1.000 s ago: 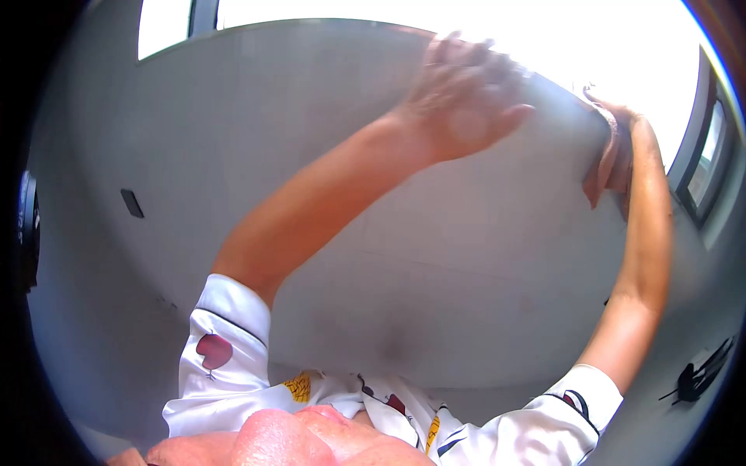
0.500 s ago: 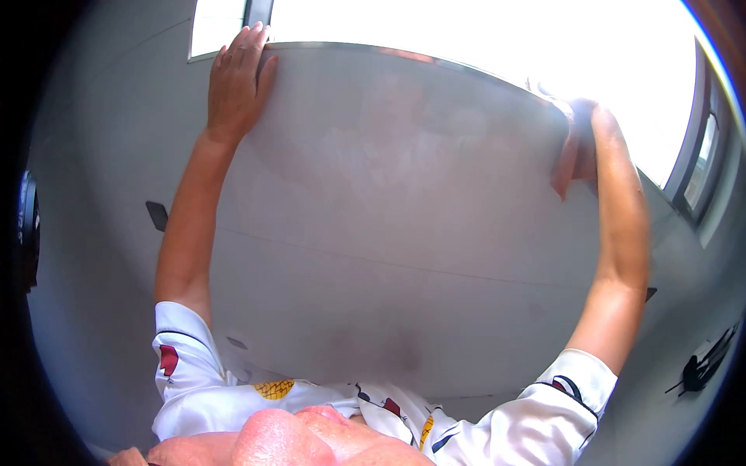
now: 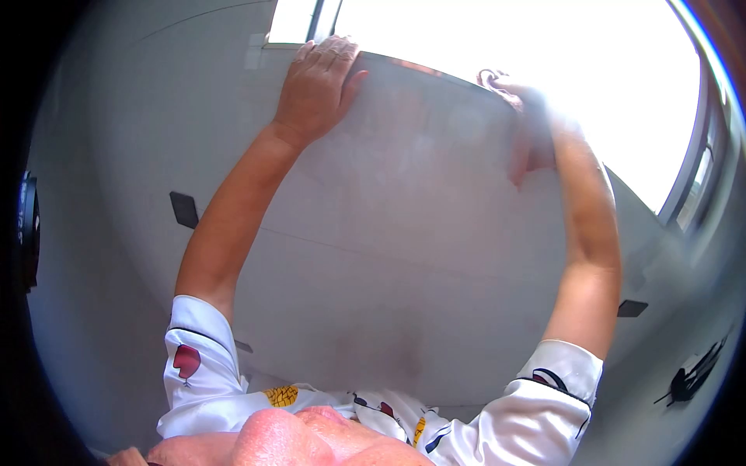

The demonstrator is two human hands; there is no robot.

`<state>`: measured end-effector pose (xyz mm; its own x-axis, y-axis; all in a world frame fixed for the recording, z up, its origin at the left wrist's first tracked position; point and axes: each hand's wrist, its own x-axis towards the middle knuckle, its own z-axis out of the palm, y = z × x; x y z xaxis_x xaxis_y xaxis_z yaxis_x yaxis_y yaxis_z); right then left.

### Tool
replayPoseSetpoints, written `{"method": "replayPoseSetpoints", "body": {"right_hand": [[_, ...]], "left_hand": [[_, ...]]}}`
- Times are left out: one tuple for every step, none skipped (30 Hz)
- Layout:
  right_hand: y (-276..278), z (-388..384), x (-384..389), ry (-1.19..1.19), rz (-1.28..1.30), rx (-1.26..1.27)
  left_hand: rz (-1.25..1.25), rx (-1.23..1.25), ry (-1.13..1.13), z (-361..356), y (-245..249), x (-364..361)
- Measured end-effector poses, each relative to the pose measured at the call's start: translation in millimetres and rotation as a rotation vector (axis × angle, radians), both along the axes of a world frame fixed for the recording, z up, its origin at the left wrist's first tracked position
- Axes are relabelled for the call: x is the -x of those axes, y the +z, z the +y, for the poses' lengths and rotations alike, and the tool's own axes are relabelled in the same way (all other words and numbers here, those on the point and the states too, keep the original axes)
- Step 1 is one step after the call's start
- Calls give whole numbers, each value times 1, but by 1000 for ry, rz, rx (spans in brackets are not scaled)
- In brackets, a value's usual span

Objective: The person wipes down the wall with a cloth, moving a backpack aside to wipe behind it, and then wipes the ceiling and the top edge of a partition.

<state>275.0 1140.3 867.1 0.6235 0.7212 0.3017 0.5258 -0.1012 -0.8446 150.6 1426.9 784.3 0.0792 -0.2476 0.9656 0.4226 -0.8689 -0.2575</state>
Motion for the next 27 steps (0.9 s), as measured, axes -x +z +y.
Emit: {"method": "replayPoseSetpoints", "body": {"right_hand": [[5, 5, 0, 40, 5, 5], [11, 10, -1, 72, 10, 10], [24, 16, 6, 106, 17, 15], [26, 21, 7, 135, 24, 15], [29, 25, 9, 167, 34, 17], [31, 29, 11, 198, 41, 15], [32, 31, 14, 227, 47, 13], [33, 34, 17, 256, 57, 13], [34, 38, 20, 284, 66, 10], [34, 34, 23, 296, 82, 5], [28, 40, 35, 311, 97, 9], [27, 40, 39, 338, 110, 10], [27, 41, 43, 365, 120, 12], [27, 44, 46, 398, 127, 14], [31, 46, 51, 433, 129, 14], [35, 52, 54, 467, 127, 14], [39, 55, 59, 490, 118, 10], [43, 61, 65, 527, 111, 7], [47, 68, 69, 558, 94, 2], [50, 75, 73, 588, 69, -8], [45, 95, 70, 616, -69, -63], [49, 106, 66, 644, -192, -99], [52, 110, 61, 660, -316, -127], [56, 114, 56, 670, -438, -161], [58, 119, 56, 686, -446, -175], [60, 119, 57, 702, -381, -165], [64, 121, 60, 723, -282, -153]], "left_hand": [[-2, -15, 36, -2, 7, 9], [0, -23, 61, -3, 10, 12], [5, -29, 80, -2, 26, 24], [-24, 0, 104, 1, 26, 26], [-51, 31, 125, 7, 26, 30], [-77, 60, 149, 12, 24, 33], [-103, 69, 119, 16, 20, 36], [-129, 77, 89, 22, 14, 36], [-153, 84, 60, 28, 12, 38], [-157, 95, -5, 21, 10, 25], [-162, 120, -72, 22, -6, 21], [-168, 133, -96, 19, -9, 21], [-178, 137, -96, 15, -10, 20], [-187, 145, -95, 11, -12, 19], [-197, 146, -96, 7, -11, 18], [-193, 155, -99, 2, -10, 18], [-185, 169, -130, -7, -10, 11], [-179, 179, -132, -12, -10, 12], [-172, 188, -138, -15, -10, 12], [-169, 196, -145, -18, -9, 12], [-178, 171, -157, -12, -11, 9], [-177, 169, -152, -17, -10, 10], [-175, 169, -146, -22, -9, 10], [-171, 172, -166, -31, -8, 7], [-173, 171, -166, -36, -10, 9], [-174, 168, -169, -40, -12, 11], [-176, 162, -172, -42, -12, 13]]}}
